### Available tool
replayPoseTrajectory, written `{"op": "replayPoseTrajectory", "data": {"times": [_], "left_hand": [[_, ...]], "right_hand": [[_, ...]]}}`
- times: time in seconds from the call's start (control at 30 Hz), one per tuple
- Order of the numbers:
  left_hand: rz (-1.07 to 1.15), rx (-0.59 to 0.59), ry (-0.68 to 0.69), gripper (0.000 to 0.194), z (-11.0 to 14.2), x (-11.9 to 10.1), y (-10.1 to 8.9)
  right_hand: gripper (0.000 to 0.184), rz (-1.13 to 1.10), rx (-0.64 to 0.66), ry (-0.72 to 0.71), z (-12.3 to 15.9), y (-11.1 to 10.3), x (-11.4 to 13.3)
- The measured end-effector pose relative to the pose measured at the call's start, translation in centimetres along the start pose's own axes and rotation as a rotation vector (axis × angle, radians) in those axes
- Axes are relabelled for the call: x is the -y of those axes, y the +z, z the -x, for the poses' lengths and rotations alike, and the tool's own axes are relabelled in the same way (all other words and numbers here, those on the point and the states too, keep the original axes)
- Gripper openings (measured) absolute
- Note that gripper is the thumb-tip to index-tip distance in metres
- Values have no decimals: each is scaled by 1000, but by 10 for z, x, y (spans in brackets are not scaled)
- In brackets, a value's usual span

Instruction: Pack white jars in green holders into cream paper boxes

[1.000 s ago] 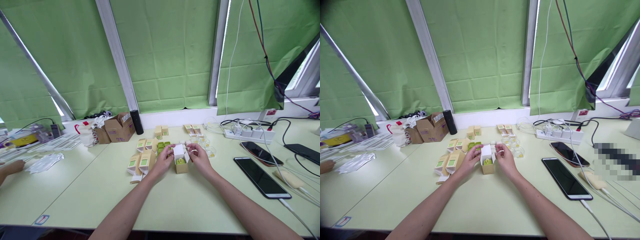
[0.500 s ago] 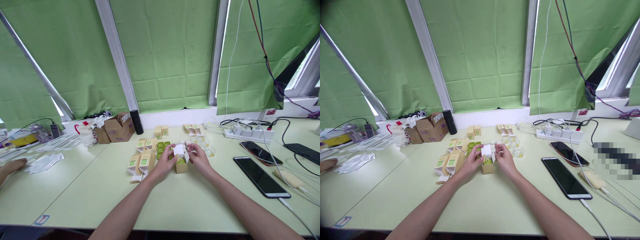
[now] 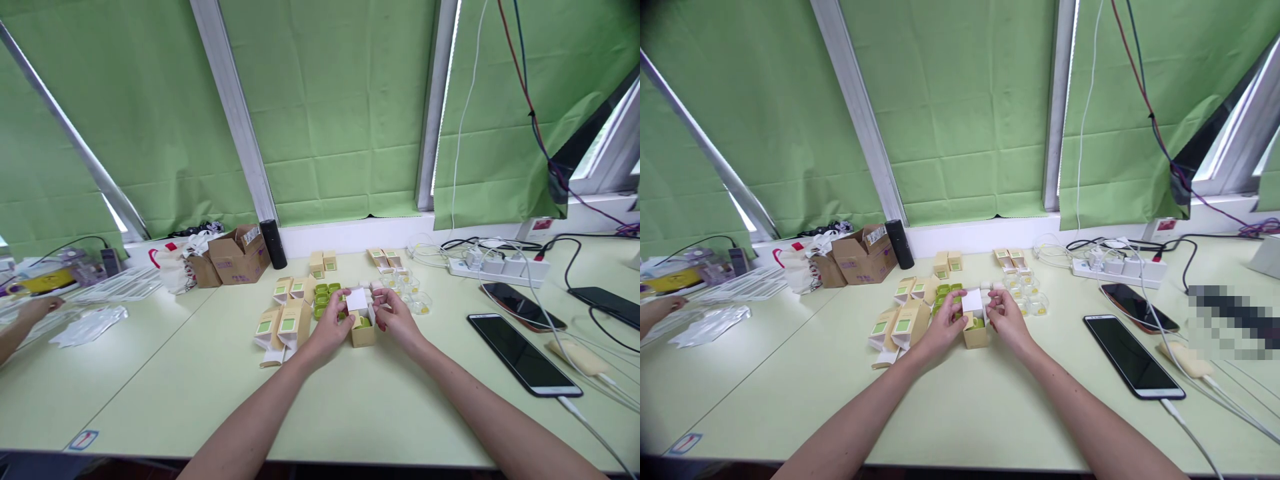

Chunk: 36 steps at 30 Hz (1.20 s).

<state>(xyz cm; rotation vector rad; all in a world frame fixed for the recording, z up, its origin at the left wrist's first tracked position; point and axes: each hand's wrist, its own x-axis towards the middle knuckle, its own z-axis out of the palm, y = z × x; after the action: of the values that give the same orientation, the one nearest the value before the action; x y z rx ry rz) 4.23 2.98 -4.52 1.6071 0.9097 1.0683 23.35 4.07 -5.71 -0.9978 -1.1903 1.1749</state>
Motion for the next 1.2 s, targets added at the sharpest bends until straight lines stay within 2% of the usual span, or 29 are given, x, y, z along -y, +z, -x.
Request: {"op": "replayPoseTrajectory", "data": {"times": [0.7,1.2], "left_hand": [[-76,-5,11,55,2,0,-1],[-34,1,11,54,4,0,1]], "right_hand": [[59,76,64,46,5,4,-7],[59,122,80,60,5,3,-11]]}}
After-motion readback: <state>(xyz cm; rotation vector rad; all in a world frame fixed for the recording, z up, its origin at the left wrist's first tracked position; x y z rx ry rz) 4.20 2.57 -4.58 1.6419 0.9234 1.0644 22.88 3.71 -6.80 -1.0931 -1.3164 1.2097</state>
